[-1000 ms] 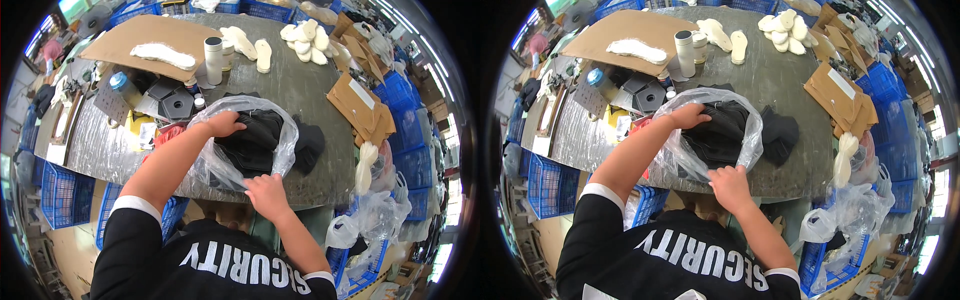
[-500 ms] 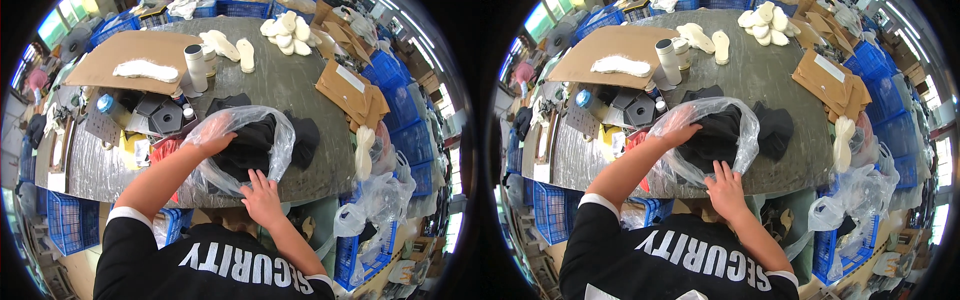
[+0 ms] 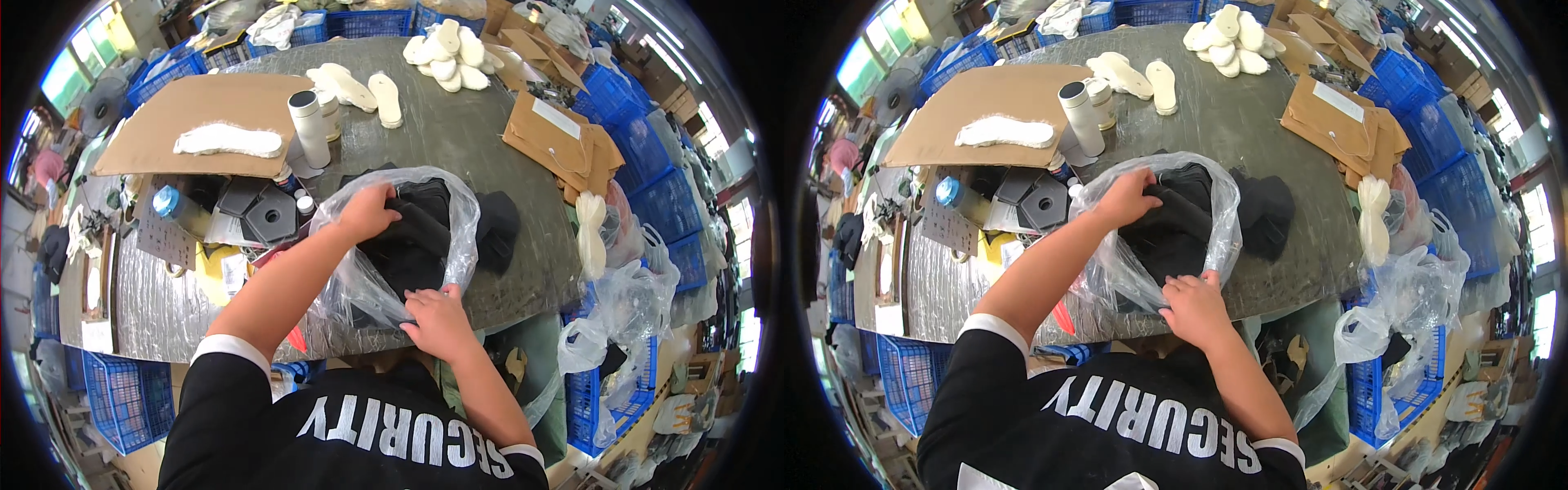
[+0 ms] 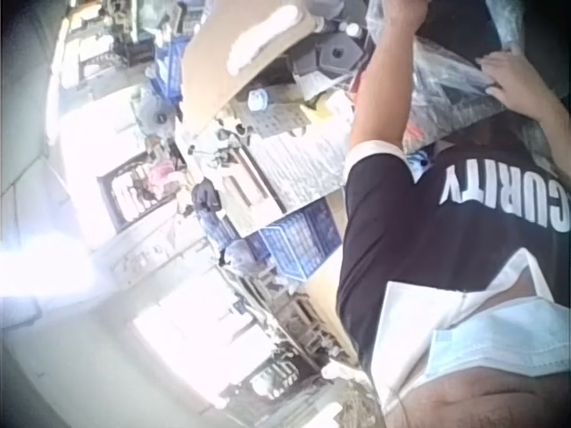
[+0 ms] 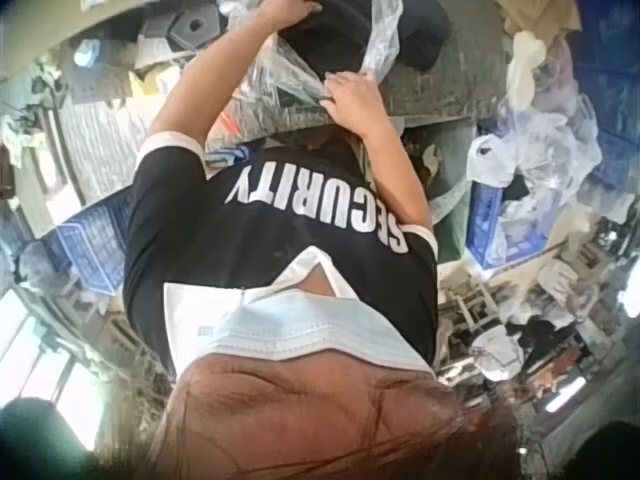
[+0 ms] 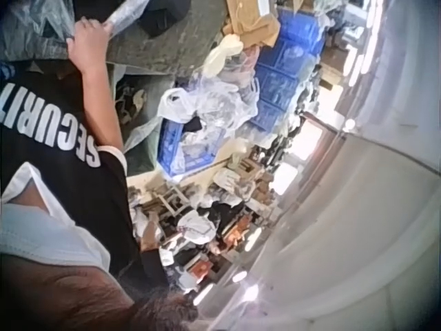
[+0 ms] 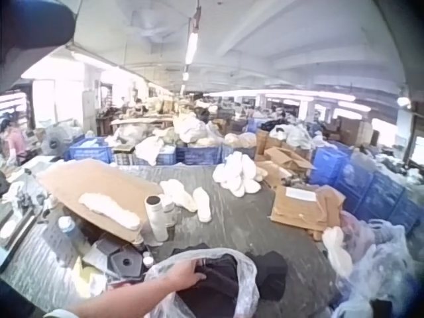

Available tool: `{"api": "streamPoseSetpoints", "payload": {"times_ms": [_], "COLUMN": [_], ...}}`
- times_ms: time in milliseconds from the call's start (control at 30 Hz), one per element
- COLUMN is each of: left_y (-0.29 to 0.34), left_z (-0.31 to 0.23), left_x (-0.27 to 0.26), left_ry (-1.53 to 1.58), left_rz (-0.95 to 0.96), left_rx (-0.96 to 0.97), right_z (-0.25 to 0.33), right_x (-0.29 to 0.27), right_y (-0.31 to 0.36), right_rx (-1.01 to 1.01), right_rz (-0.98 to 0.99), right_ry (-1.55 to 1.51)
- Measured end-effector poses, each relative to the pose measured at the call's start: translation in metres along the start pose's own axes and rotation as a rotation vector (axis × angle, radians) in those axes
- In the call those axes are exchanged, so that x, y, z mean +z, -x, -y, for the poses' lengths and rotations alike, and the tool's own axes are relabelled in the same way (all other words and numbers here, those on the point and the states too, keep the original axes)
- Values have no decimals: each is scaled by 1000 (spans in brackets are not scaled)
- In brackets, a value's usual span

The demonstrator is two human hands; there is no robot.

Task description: Sorting and placing black shoe components into a plastic bag.

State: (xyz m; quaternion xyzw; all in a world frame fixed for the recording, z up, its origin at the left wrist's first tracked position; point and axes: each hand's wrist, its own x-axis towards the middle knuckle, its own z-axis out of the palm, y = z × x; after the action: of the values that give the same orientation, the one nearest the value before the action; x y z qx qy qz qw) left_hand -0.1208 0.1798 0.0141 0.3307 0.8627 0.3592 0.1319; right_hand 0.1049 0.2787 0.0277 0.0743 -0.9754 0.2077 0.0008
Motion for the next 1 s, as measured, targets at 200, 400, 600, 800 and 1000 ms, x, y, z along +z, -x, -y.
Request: {"api": "streamPoseSetpoints", "payload": {"times_ms": [200,400,600,800,1000], "left_y": [-33,-42,-44,-39,-29], "left_z": [2,5,13,20,16], "left_x": [-4,-7,-3,-1,-3], "left_ry": [55,43,119,155,191], "left_rz": [18,74,72,83,110], "left_rx": [-85,-122,-153,-140,-8], "right_z": [14,11,-2,-47,-69], "right_x": [-7,-9,-22,-23,-31], "right_y": [9,11,2,-37,-78], "right_rx": [-5,37,123,401,558], "right_rz": [-86,-140,-34,-310,-255], "right_ry": [93,84,-92,-229,20]}}
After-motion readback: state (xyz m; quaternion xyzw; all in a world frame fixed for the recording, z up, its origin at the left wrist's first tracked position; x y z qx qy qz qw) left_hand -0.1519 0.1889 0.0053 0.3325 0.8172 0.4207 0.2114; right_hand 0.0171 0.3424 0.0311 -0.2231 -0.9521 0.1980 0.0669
